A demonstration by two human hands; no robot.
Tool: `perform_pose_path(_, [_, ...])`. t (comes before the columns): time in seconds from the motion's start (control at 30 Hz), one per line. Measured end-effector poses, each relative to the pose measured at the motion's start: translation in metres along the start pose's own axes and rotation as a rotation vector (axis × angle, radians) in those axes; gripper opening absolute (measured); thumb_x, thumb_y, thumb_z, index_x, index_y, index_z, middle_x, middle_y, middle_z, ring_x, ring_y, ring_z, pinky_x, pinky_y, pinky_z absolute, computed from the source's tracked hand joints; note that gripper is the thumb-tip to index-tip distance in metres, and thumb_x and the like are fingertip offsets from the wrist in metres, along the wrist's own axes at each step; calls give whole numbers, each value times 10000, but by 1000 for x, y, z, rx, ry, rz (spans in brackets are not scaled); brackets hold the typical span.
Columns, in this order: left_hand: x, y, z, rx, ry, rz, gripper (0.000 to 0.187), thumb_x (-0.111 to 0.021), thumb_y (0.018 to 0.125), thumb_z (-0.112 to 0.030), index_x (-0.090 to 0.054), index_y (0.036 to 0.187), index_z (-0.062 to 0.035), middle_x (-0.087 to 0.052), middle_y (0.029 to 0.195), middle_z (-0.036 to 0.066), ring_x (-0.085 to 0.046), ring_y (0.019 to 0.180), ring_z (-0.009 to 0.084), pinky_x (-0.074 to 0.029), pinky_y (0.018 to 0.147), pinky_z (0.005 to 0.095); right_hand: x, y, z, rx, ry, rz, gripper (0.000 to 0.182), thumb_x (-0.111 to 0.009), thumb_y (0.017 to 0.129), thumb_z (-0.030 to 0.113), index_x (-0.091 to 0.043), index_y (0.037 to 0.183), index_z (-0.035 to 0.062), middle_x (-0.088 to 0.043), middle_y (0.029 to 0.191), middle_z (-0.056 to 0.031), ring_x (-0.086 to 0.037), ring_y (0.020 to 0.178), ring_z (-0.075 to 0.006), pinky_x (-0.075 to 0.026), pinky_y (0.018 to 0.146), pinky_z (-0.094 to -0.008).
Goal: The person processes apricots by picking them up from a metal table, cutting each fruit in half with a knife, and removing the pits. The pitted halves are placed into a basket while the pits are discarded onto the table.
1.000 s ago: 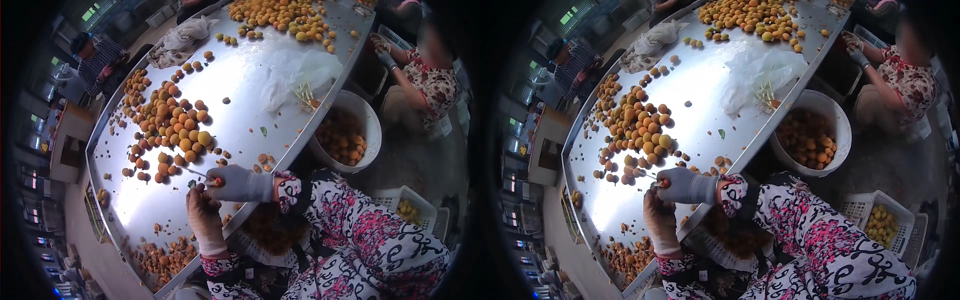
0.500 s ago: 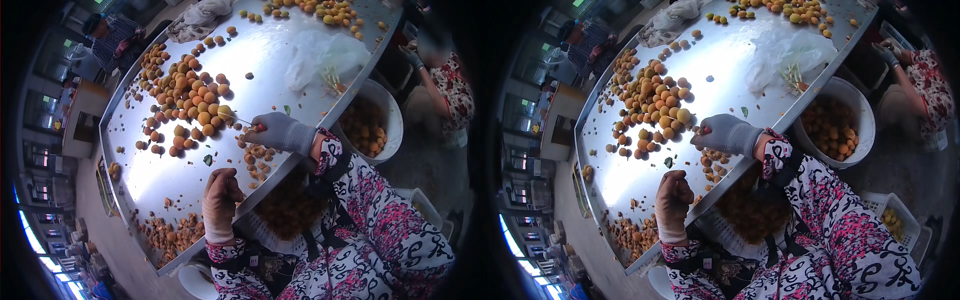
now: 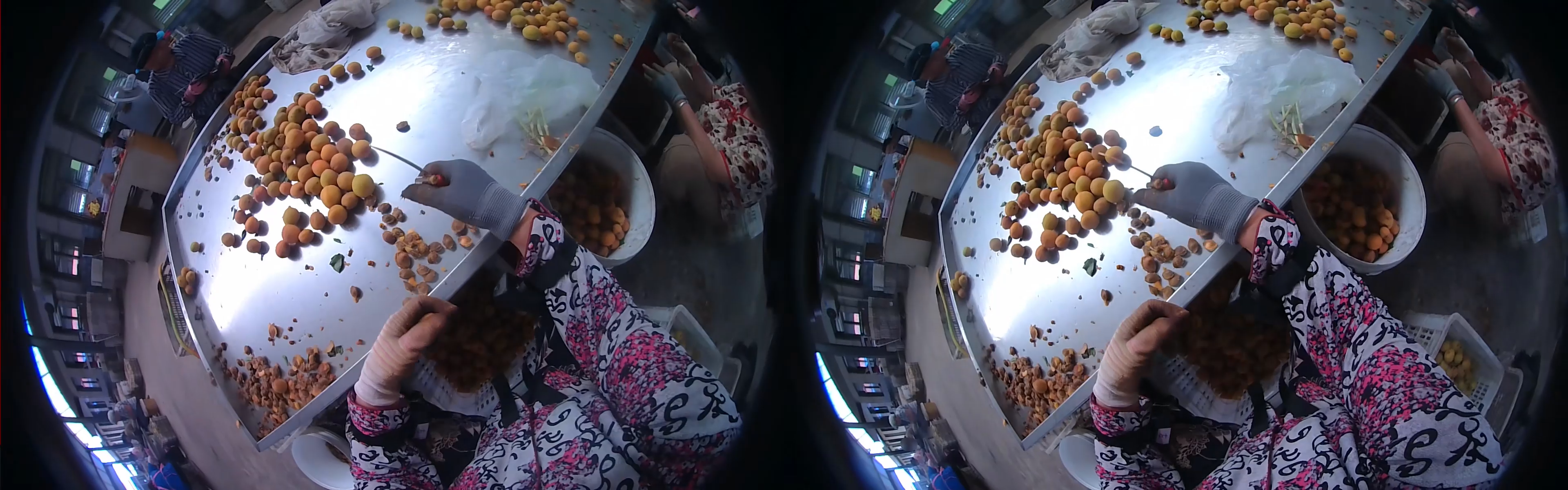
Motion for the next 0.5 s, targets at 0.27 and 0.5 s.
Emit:
perform_pose_path(0.27, [-26, 16, -30, -226, 450, 209, 343, -607, 768, -239, -594, 1031, -19, -579, 1010, 155, -541, 990, 296, -416, 859, 372, 36, -10, -19, 0, 432, -272, 315, -665, 778, 324, -596, 811, 18, -505, 591, 14, -457, 556, -45, -407, 545, -213])
perform_pose_path(0.5, [-19, 142, -14, -585, 925, 53, 275, -579, 780, -199, -615, 1016, -62, -555, 1066, 95, -500, 1049, 279, -387, 921, 341, 53, -15, -13, -79, 635, -286, 290, -677, 770, 291, -610, 816, 13, -539, 648, 17, -473, 612, -39, -421, 583, -213])
Point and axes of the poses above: each hand's wrist, its own y-axis towards the middle knuckle, its own x-axis out of the back of the hand, z = x × y, the point moved 1 cm from there along y, towards the middle knuckle
